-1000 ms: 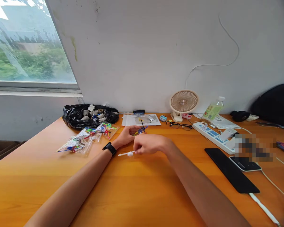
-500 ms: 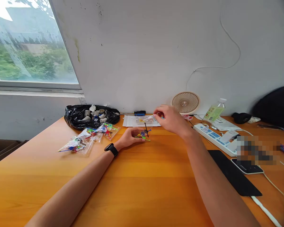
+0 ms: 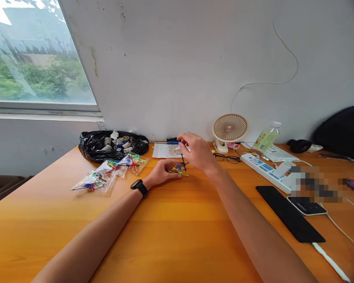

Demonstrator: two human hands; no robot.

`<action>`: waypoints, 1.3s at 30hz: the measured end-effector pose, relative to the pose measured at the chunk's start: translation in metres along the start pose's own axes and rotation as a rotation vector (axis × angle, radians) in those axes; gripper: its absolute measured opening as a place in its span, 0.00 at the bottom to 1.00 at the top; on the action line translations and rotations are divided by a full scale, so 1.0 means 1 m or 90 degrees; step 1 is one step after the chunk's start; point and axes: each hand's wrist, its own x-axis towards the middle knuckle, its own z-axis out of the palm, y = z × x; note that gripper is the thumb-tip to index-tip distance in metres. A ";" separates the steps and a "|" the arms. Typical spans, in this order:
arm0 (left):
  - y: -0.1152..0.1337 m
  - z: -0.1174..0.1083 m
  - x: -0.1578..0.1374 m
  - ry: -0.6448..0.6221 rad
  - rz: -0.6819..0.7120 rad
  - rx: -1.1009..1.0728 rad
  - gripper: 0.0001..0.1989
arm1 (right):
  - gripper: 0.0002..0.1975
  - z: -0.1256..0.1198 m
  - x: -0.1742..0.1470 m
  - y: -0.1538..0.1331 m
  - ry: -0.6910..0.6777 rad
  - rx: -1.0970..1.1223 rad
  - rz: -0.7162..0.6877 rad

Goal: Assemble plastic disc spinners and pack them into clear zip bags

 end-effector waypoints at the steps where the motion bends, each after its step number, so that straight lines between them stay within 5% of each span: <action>1: -0.001 0.000 0.000 0.007 -0.006 0.005 0.34 | 0.11 0.000 0.000 0.002 0.017 0.006 0.002; 7: 0.001 0.000 0.000 0.032 -0.015 0.035 0.34 | 0.12 0.000 0.000 0.004 0.063 0.025 0.044; 18: 0.010 0.002 -0.001 0.038 -0.001 0.091 0.26 | 0.09 0.013 -0.004 -0.002 -0.071 0.047 0.002; 25: 0.029 0.000 0.003 0.055 -0.049 -0.120 0.29 | 0.10 -0.007 0.001 0.006 0.059 0.100 0.023; 29: 0.038 -0.010 0.004 0.030 -0.082 -0.077 0.26 | 0.13 -0.019 0.003 0.016 0.125 0.142 0.058; 39: 0.056 -0.031 0.009 0.095 -0.064 -0.037 0.21 | 0.27 -0.003 -0.008 0.053 -0.239 0.275 0.163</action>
